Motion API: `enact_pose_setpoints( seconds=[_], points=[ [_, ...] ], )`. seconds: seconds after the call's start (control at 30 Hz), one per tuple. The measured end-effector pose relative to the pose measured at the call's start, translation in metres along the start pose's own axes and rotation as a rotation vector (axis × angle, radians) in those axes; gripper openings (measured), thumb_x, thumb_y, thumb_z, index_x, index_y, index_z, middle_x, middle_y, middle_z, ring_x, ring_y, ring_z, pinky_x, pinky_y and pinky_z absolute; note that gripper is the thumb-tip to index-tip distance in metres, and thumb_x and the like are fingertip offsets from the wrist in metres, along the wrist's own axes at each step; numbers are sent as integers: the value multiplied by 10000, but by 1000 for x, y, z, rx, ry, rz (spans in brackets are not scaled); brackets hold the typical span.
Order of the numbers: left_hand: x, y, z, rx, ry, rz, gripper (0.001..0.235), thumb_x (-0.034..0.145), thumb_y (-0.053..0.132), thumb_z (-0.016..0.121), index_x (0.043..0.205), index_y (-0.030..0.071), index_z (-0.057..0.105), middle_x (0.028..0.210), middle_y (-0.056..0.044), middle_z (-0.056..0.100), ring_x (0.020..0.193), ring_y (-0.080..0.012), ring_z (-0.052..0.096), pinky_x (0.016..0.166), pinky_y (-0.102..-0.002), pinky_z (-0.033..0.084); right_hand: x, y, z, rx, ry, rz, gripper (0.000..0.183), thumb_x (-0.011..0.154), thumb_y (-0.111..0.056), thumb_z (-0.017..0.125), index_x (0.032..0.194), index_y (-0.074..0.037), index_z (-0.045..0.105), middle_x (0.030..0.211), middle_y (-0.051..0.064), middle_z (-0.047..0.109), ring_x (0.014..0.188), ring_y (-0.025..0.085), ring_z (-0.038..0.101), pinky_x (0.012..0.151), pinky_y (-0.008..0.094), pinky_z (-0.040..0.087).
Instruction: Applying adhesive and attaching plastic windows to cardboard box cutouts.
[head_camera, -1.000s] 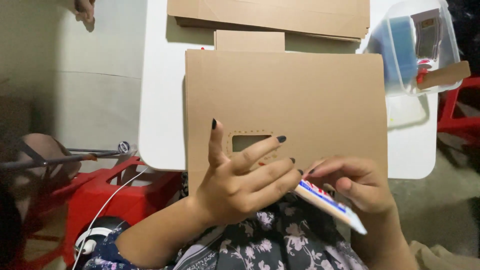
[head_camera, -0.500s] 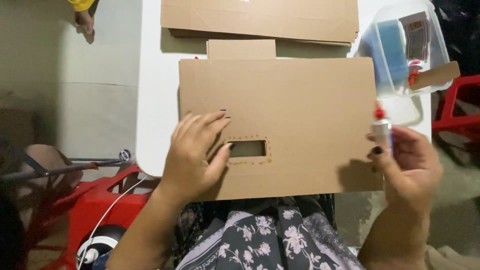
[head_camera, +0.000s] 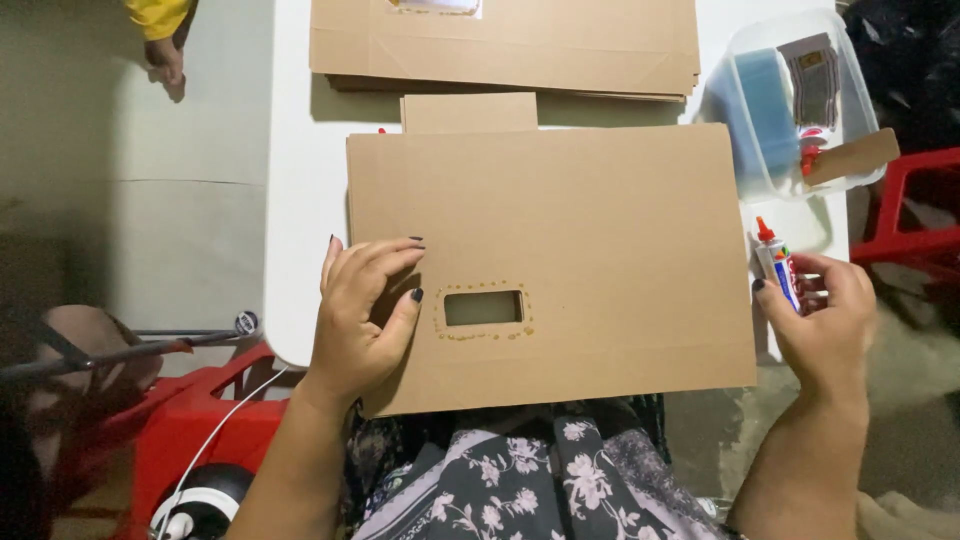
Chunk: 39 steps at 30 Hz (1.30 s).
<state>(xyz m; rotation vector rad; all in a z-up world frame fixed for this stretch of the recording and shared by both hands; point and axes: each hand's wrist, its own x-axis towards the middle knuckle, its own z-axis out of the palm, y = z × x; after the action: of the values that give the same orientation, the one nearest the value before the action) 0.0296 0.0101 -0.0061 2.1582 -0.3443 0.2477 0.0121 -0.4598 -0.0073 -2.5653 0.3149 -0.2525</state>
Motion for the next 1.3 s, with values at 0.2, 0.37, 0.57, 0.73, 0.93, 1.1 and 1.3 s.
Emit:
enact_pose_setpoints(
  seconds=[0.2,0.37,0.57,0.73,0.93,1.1,1.3],
  points=[
    [1,-1,-1,-9,-3,21,371,892,71,637,1259,121,649,1315,-58,658,1239,-249,611,1254,-610,223,25,-7,-18,25,21,-199,204,1111,91,677,1281,195,637,1183,313,623,950,340,631,745,386,569],
    [1,1,-1,4,-9,1,339,898,93,645,1234,133,668,1305,-39,656,1243,-242,604,1245,-632,209,100,8,-9,-37,203,-460,126,1155,173,688,1269,181,740,1146,300,689,965,339,667,818,387,572],
    [1,3,-1,10,-7,-10,328,897,77,643,1217,137,678,1303,-32,658,1246,-241,601,1241,-670,187,163,-31,13,-310,-42,-332,232,1061,-142,842,1220,25,813,1072,225,765,811,303,693,652,405,561],
    [2,3,0,17,-7,-19,316,893,87,646,1202,144,683,1302,-31,659,1245,-247,603,1246,-648,193,168,-62,12,-379,-97,-137,379,976,-334,902,1193,-36,814,1085,194,768,869,341,699,641,479,558],
    [2,2,1,34,-3,-3,310,899,80,644,1203,132,676,1289,-38,657,1217,-236,614,1250,-633,204,171,-53,9,-114,10,-64,263,921,-145,935,1029,-62,710,957,94,740,760,198,700,536,384,592],
    [2,2,1,36,-16,-31,351,874,95,661,1222,142,671,1308,-33,655,1246,-239,601,1246,-667,164,154,-79,-1,170,-41,50,131,998,-44,784,921,-54,678,1076,115,710,647,236,679,349,379,584],
    [4,4,-6,43,-87,-57,409,877,138,670,1284,157,641,1351,-25,649,1277,-240,586,1228,-704,121,155,-57,-7,262,-108,-18,137,1104,16,663,1215,2,741,1009,165,692,528,294,671,375,341,586]
  ],
)
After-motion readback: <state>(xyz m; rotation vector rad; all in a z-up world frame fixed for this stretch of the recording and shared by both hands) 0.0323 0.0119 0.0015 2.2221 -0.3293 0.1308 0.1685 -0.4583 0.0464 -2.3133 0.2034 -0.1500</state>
